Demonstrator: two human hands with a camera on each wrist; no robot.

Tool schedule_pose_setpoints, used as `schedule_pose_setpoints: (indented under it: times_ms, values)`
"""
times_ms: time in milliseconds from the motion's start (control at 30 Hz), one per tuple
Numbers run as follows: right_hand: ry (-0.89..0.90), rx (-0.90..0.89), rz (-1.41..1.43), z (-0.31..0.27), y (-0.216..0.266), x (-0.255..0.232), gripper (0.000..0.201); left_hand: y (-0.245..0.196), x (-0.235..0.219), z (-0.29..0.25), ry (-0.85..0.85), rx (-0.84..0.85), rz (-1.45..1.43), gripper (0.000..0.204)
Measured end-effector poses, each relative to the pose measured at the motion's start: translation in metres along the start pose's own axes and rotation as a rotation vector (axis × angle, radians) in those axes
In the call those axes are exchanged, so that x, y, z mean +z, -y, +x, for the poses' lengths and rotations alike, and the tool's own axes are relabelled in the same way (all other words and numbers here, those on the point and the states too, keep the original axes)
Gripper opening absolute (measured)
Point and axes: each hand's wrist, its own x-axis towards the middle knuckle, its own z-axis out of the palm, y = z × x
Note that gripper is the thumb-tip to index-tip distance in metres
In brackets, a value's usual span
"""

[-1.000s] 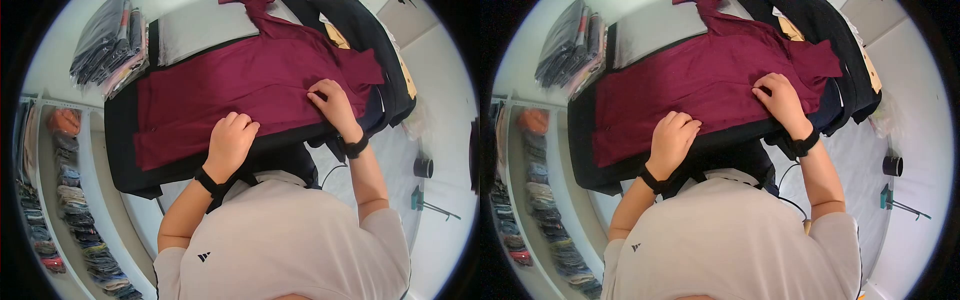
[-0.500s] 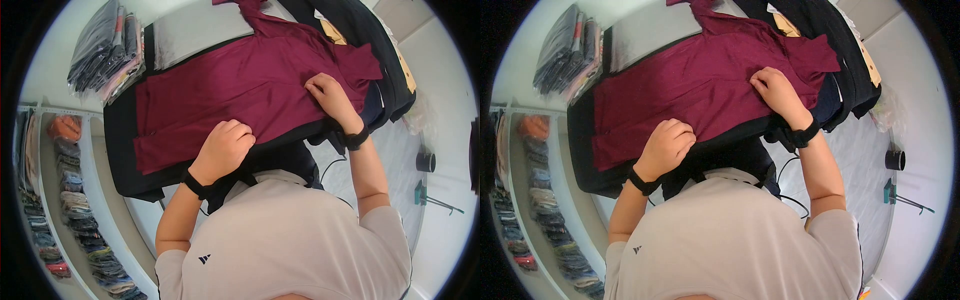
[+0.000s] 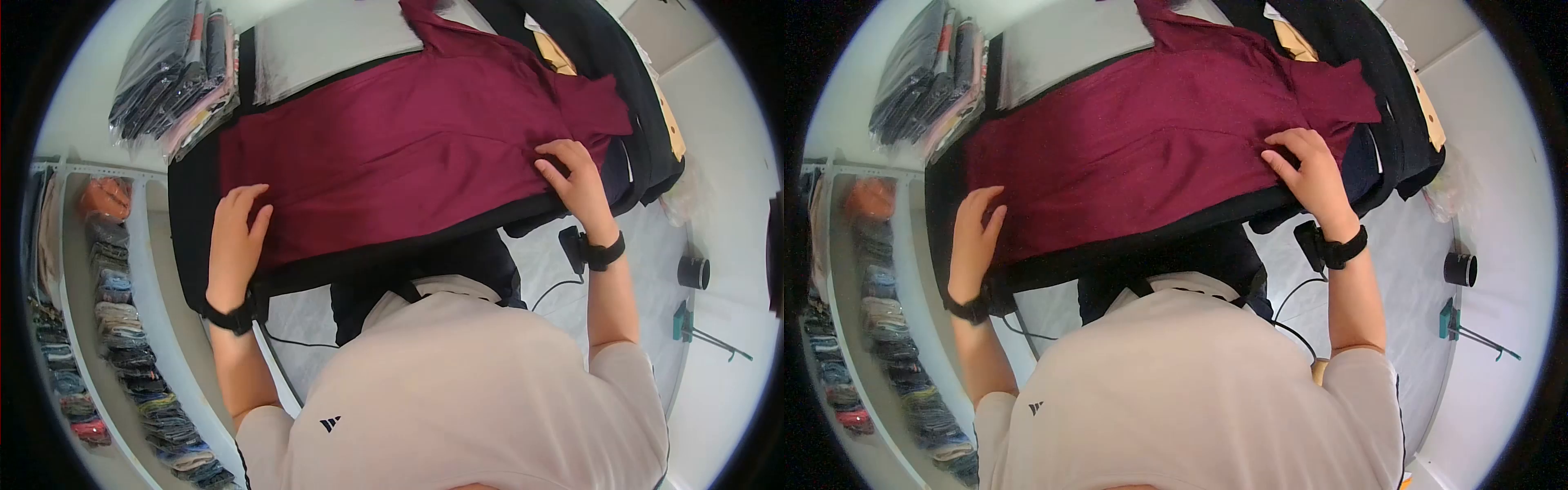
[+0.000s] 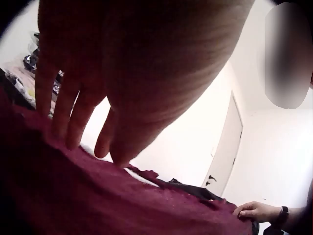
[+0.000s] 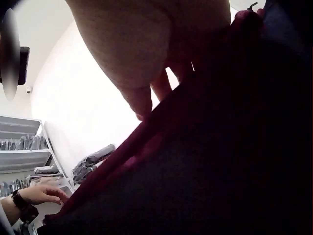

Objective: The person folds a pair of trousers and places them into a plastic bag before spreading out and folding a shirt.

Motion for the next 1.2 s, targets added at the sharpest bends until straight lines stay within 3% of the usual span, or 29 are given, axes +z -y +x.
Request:
schedule_pose_setpoints:
  times_ms: [300,533,800,867,900,967,1033,1100,1200]
  values:
    - [-0.17,-0.006,-0.031,-0.004,-0.018,0.026,0.009,0.039,0.026,0.013,0.077,0.057,-0.004,0.009]
    - [-0.153,-0.024,-0.037,-0.004,-0.021,0.025,0.008,0.042,0.029,0.015,-0.009,-0.039,-0.085,0.007]
    - [-0.109,-0.016,-0.072,-0.005,-0.024,0.022,0.011,0.041,0.029,0.018,0.054,-0.035,0.065,0.008]
    - [-0.174,-0.02,-0.165,-0.005,-0.007,0.019,0.013,0.031,0.02,0.015,0.067,-0.057,0.104,0.008]
    - [-0.237,-0.02,-0.258,-0.004,0.006,0.017,0.015,0.022,0.014,0.01,-0.003,-0.033,0.034,0.013]
    - [-0.19,-0.08,-0.163,-0.001,0.044,0.015,0.024,0.003,0.006,-0.003,-0.064,-0.006,-0.038,0.02]
    - [-0.084,-0.252,-0.099,0.003,0.067,0.029,0.03,-0.018,0.004,-0.013,0.094,0.043,0.078,0.038]
    - [0.121,-0.213,-0.325,-0.003,0.09,0.047,0.046,-0.023,0.008,-0.025,0.289,-0.045,0.221,0.055]
    - [0.135,-0.173,-0.34,-0.013,0.082,0.064,0.055,-0.009,0.022,-0.043,0.324,-0.146,0.219,0.06]
